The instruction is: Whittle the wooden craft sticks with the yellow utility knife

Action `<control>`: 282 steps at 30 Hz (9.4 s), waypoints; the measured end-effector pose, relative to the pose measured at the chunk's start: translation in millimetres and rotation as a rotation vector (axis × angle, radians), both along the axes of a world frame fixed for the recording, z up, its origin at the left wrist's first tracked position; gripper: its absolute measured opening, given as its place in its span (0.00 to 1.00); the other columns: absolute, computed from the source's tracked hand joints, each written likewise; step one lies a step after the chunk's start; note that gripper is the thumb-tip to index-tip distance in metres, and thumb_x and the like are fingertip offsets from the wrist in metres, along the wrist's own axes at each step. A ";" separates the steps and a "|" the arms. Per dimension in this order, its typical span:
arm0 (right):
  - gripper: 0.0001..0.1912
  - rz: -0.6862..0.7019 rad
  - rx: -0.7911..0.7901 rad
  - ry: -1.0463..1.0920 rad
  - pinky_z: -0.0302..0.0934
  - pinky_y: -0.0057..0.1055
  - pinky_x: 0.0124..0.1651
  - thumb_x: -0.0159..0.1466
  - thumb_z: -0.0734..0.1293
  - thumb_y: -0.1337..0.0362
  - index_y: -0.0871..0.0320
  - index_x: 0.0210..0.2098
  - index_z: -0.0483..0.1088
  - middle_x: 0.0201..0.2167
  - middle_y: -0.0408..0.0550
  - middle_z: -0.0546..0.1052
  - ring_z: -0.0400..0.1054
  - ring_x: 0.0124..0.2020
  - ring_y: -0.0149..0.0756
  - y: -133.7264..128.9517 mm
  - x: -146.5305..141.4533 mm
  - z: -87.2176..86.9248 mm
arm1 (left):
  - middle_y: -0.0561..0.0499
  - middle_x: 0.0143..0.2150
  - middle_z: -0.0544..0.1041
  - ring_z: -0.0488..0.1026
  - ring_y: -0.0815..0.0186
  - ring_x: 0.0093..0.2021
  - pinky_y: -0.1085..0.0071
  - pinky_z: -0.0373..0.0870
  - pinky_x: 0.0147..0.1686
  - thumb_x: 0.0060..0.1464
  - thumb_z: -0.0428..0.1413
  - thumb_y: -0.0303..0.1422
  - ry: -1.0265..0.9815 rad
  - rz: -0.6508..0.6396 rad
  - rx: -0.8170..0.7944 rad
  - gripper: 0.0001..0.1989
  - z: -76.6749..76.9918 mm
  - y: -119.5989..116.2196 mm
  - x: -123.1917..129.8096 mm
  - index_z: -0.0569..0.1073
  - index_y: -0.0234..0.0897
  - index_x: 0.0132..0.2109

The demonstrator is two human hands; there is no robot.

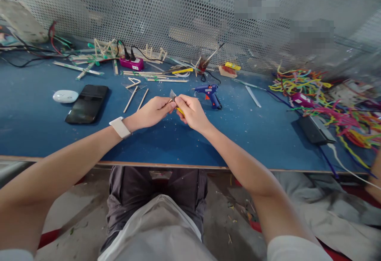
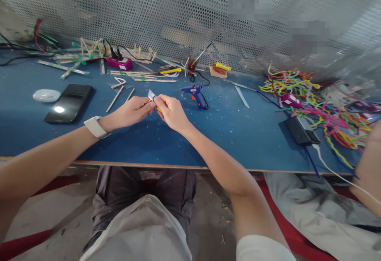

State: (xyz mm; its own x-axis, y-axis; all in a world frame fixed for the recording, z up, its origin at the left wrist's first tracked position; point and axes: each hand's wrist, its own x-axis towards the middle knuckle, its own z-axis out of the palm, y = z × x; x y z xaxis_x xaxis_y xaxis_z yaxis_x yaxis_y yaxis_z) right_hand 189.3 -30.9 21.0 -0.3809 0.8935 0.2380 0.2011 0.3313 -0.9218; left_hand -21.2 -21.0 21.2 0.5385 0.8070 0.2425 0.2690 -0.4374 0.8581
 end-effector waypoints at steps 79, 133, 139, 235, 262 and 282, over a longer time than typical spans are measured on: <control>0.36 -0.067 0.160 -0.015 0.56 0.31 0.29 0.81 0.61 0.29 0.52 0.31 0.63 0.22 0.40 0.69 0.64 0.24 0.31 -15.0 -8.2 1.8 | 0.58 0.21 0.61 0.54 0.74 0.21 0.73 0.49 0.21 0.79 0.59 0.50 -0.009 -0.056 -0.112 0.31 12.6 -0.8 -5.9 0.63 0.41 0.28; 0.34 0.131 0.191 -0.084 0.55 0.31 0.30 0.82 0.65 0.34 0.54 0.32 0.69 0.21 0.40 0.72 0.62 0.23 0.31 -3.6 8.2 10.6 | 0.56 0.15 0.60 0.57 0.73 0.16 0.73 0.55 0.17 0.73 0.64 0.58 -0.078 -0.295 -0.282 0.39 9.0 4.6 -13.5 0.62 0.41 0.21; 0.35 0.078 0.226 -0.110 0.58 0.33 0.33 0.83 0.63 0.33 0.53 0.29 0.67 0.21 0.41 0.72 0.64 0.24 0.31 -4.7 5.3 6.6 | 0.56 0.15 0.59 0.57 0.74 0.15 0.75 0.55 0.16 0.75 0.64 0.54 -0.061 -0.297 -0.304 0.39 8.7 5.4 -15.0 0.61 0.41 0.21; 0.30 0.016 0.056 0.039 0.51 0.30 0.24 0.81 0.66 0.36 0.52 0.32 0.67 0.21 0.39 0.67 0.59 0.23 0.32 2.1 -0.1 -7.6 | 0.60 0.25 0.62 0.58 0.68 0.25 0.71 0.54 0.26 0.78 0.60 0.50 -0.113 -0.077 0.038 0.20 -0.9 3.4 -3.3 0.67 0.43 0.42; 0.36 -0.060 0.107 0.151 0.54 0.29 0.24 0.77 0.67 0.28 0.52 0.32 0.65 0.20 0.37 0.68 0.62 0.21 0.29 -2.1 -8.3 -7.8 | 0.63 0.23 0.58 0.52 0.72 0.20 0.72 0.46 0.21 0.77 0.62 0.50 -0.243 0.012 -0.003 0.21 -8.0 1.9 5.9 0.66 0.43 0.41; 0.33 0.003 0.179 -0.042 0.57 0.33 0.31 0.83 0.62 0.32 0.52 0.34 0.65 0.23 0.40 0.71 0.64 0.24 0.33 -0.8 1.9 -3.8 | 0.64 0.26 0.57 0.49 0.73 0.20 0.78 0.48 0.18 0.75 0.61 0.53 -0.457 -0.081 -0.329 0.22 -12.2 -3.5 8.1 0.61 0.45 0.43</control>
State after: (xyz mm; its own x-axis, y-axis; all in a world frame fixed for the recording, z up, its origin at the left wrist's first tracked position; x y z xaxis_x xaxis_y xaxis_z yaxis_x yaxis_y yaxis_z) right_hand 191.2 -31.7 17.2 -0.3960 0.8373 0.3769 0.2370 0.4898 -0.8390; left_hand -13.2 -24.5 9.0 0.5014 0.8397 0.2083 -0.1848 -0.1313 0.9740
